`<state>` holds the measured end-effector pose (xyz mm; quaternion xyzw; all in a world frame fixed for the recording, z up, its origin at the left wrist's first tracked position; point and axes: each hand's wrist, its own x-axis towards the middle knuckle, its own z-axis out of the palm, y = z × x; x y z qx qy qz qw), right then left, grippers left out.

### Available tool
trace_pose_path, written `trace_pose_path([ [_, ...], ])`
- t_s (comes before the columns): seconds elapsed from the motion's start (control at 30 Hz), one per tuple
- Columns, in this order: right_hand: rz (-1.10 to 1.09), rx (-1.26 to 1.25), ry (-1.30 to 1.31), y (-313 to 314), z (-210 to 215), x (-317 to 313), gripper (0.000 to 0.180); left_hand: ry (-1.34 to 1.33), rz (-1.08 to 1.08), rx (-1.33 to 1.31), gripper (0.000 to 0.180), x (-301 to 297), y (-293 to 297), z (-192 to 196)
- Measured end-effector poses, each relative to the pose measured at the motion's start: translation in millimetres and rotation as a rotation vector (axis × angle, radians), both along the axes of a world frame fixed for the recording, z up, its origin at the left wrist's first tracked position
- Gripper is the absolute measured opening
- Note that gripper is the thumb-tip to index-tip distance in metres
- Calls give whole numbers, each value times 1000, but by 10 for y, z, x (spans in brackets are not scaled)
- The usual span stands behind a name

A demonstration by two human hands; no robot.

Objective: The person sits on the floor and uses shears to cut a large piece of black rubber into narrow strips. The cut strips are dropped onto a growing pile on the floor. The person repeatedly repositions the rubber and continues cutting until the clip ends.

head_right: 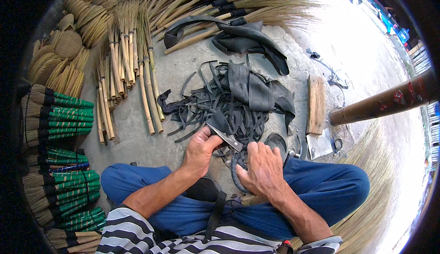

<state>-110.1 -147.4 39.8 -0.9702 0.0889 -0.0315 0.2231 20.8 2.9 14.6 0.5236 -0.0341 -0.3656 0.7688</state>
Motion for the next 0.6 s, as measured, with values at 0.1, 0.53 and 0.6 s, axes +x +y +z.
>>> trace_pose_path([
  [0.1, -4, 59, 78, -8, 27, 15, 41, -8, -23, -7, 20, -15, 12, -11],
  [0.53, -1, 90, 110, 25, 63, 32, 40, 36, 44, 3, 14, 120, 41, -48],
  [0.6, 7, 7, 31, 9, 42, 21, 42, 5, -26, -14, 16, 70, 34, -48],
])
